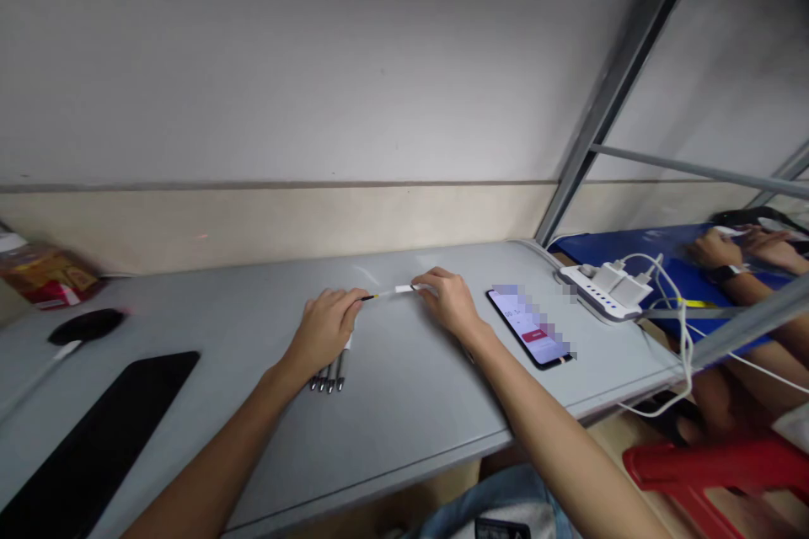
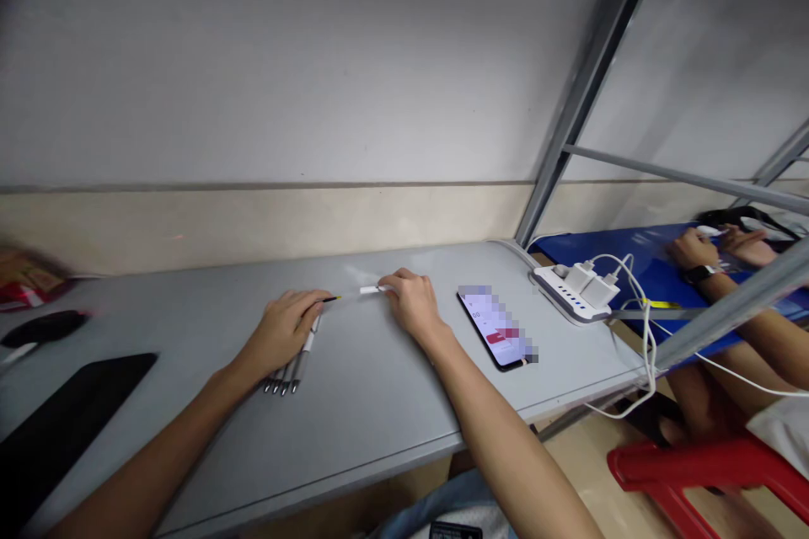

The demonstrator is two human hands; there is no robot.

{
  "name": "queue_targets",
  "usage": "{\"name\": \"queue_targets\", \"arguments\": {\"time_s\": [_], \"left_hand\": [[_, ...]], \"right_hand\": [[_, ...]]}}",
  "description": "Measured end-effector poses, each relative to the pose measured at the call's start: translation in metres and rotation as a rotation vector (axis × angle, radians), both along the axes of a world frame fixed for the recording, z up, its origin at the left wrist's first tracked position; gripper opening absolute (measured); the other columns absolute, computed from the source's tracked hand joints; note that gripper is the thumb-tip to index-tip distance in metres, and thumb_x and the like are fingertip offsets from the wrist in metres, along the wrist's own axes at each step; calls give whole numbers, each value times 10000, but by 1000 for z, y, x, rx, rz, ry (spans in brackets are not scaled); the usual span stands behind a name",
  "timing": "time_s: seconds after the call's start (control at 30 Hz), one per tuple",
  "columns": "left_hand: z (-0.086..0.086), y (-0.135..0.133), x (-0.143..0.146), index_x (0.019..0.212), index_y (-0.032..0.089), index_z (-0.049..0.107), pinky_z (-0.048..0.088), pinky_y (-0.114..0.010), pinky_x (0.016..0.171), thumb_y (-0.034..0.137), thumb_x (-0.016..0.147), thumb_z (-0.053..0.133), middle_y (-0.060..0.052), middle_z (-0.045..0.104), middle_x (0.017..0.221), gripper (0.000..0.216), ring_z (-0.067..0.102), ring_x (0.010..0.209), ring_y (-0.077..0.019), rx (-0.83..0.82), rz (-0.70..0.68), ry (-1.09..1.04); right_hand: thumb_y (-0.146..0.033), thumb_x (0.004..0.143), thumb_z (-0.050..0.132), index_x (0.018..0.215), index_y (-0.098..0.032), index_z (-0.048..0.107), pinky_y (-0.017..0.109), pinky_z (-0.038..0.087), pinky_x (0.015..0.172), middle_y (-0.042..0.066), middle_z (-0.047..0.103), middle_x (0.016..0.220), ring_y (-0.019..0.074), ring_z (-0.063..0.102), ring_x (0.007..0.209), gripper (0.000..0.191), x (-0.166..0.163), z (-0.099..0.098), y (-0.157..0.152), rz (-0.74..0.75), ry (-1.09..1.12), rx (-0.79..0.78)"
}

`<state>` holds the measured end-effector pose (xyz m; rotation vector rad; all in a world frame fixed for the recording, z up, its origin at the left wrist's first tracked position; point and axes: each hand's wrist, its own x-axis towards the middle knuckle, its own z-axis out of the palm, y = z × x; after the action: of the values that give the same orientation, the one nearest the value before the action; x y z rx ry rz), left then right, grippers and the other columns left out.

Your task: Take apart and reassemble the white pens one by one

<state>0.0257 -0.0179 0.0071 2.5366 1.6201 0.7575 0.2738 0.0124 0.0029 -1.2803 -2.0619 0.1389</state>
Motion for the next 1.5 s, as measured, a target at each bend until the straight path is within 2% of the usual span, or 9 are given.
{"name": "queue_targets", "arguments": {"time_s": [0.17, 0.63, 0.83, 0.93, 1.03, 1.17, 1.33, 1.43, 1.5], "left_hand": [[-2, 0, 0, 1085, 271, 604, 361, -347, 799, 312, 968, 349, -25, 690, 1021, 284, 557, 921, -220, -4, 16, 12], [-6, -5, 9, 1015, 235, 596, 337, -365, 805, 356, 974, 333, -49, 675, 991, 293, 544, 921, -225, -3, -5, 42], [-6, -4, 8, 997, 222, 581, 342, -361, 796, 350, 978, 316, -56, 655, 985, 295, 522, 945, -225, -8, -69, 82], [0, -6, 9, 976, 223, 573, 331, -357, 779, 362, 982, 314, -48, 650, 948, 295, 515, 926, -225, 5, -73, 110], [5, -10, 10, 991, 220, 577, 324, -359, 775, 350, 992, 289, -44, 640, 914, 316, 508, 906, -222, 47, -84, 130], [6, -12, 13, 1061, 221, 586, 325, -367, 776, 317, 993, 284, -53, 638, 930, 325, 494, 897, -224, 96, -93, 137], [8, -13, 14, 1207, 232, 560, 344, -402, 854, 317, 978, 331, -87, 613, 1132, 334, 488, 1035, -257, 170, -43, 68], [14, -20, 17, 1277, 216, 530, 322, -476, 930, 342, 941, 425, -133, 531, 1283, 374, 456, 1155, -316, 318, 46, 58], [19, -29, 27, 1288, 204, 525, 314, -493, 965, 342, 925, 466, -149, 511, 1315, 393, 446, 1198, -325, 417, 5, 67]], "right_hand": [[-134, 883, 567, 1030, -246, 727, 290, 432, 765, 60, 685, 1002, 176, 634, 826, 245, 1, 1, -1, 25, 0, -1], [-152, 885, 582, 1099, -238, 712, 304, 434, 841, 74, 671, 980, 180, 604, 906, 265, -16, -2, -8, 314, 73, -14], [-249, 865, 624, 1028, -209, 728, 276, 438, 761, 65, 711, 993, 165, 618, 858, 198, -17, 0, -7, 377, 321, -227], [-347, 854, 623, 942, -172, 730, 248, 409, 663, 39, 700, 848, 139, 580, 731, 223, -16, 2, -7, 422, 450, -393], [-445, 882, 553, 738, -148, 686, 233, 309, 551, -29, 531, 579, 92, 416, 542, 356, -14, 5, -7, 456, 491, -523], [-501, 894, 500, 561, -152, 534, 240, 255, 527, -49, 420, 509, 76, 314, 492, 484, -13, 7, -7, 483, 573, -645], [-505, 852, 555, 612, -160, 547, 238, 274, 528, -40, 478, 536, 81, 351, 497, 421, -13, 3, -3, 475, 690, -746], [-512, 832, 578, 618, -148, 572, 237, 275, 523, -27, 508, 544, 77, 367, 495, 422, -14, 1, 0, 423, 774, -740], [-527, 807, 605, 621, -142, 577, 235, 263, 508, -27, 514, 539, 70, 366, 480, 429, -14, 0, 2, 395, 874, -759]]}}
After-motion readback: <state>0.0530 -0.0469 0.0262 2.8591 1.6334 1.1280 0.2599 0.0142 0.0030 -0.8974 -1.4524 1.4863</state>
